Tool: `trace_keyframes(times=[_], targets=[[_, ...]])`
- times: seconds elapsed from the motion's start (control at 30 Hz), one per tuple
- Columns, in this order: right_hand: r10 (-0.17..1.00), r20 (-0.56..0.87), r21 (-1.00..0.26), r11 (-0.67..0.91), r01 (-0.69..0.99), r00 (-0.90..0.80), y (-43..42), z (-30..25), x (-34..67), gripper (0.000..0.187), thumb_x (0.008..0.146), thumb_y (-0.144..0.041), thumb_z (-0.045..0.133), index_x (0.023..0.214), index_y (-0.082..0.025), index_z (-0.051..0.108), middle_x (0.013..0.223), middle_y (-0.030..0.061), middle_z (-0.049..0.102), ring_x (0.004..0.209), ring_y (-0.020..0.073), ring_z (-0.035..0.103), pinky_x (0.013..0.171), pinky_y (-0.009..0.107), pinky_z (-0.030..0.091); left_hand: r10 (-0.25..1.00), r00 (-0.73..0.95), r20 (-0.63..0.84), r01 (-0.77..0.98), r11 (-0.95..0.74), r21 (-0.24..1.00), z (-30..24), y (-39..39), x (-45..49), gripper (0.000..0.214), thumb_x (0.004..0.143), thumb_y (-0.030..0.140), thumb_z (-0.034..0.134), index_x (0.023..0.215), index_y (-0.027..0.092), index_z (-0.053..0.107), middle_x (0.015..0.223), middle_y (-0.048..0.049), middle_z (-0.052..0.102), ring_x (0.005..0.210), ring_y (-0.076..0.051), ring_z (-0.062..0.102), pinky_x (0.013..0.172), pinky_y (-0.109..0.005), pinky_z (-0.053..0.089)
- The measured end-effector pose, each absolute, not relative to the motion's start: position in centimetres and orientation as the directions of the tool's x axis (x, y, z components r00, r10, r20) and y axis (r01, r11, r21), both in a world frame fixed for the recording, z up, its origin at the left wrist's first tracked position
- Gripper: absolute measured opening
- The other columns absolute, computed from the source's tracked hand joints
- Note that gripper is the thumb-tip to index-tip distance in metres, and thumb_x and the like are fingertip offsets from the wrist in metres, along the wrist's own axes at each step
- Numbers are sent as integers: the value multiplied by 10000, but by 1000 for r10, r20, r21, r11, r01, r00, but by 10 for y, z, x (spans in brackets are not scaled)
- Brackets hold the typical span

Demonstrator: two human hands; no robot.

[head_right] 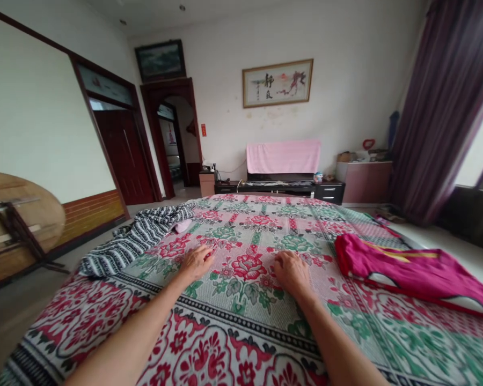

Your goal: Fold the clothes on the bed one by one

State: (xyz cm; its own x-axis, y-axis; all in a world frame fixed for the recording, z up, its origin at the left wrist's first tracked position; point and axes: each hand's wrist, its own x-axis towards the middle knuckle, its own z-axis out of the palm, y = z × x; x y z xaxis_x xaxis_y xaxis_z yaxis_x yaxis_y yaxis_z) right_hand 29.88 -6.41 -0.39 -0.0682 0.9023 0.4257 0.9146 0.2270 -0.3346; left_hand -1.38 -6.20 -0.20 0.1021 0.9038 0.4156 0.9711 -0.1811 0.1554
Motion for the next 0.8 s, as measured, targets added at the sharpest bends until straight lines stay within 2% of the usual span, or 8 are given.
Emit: trace_keyframes(times=[0.27,0.43,0.57,0.63,0.7,0.8], targets=[[879,466,-307,273,912,-106,-54,-14,306,251,827,-306,433,880,-238,668,1043,50,667,955,222,602,814,344,446,900,78,429,945,-204,256,-3,-62,-19,285,828,297,514,1037,207,686,1101,-60,659,1008,-189,596,925,-300,438],[875,471,-293,275,916,-112,-48,-18,309,270,822,-329,436,889,-239,681,1027,62,676,942,227,617,816,348,461,883,-50,467,931,-128,343,8,-60,-36,336,795,194,530,1107,187,654,1163,-66,647,1074,-172,580,967,-283,423],[875,472,-304,271,913,-103,-47,-19,308,266,819,-324,441,889,-244,685,1055,67,673,962,234,614,837,357,459,796,-249,551,931,40,363,38,-67,-76,359,826,189,467,1148,176,626,1194,-96,620,1084,-213,561,958,-352,419],[879,468,-314,265,912,-95,-48,-18,308,259,815,-320,449,889,-245,686,1057,68,672,956,233,614,841,361,457,732,-341,590,929,166,331,56,-76,-105,361,824,219,475,1152,192,621,1188,-105,613,1099,-249,539,957,-399,405],[879,466,-317,266,910,-94,-48,-18,308,258,815,-320,450,890,-244,685,1048,67,673,953,231,612,846,362,454,686,-432,585,902,312,300,70,-88,-137,384,807,257,487,1162,184,613,1203,-141,587,1135,-311,497,951,-470,384],[877,471,-314,269,911,-96,-49,-18,308,264,821,-324,442,893,-239,682,1050,65,670,963,233,607,848,368,451,568,-640,517,764,536,358,76,-106,-178,487,791,367,481,1228,162,548,1251,-193,521,1155,-382,459,914,-532,376]])
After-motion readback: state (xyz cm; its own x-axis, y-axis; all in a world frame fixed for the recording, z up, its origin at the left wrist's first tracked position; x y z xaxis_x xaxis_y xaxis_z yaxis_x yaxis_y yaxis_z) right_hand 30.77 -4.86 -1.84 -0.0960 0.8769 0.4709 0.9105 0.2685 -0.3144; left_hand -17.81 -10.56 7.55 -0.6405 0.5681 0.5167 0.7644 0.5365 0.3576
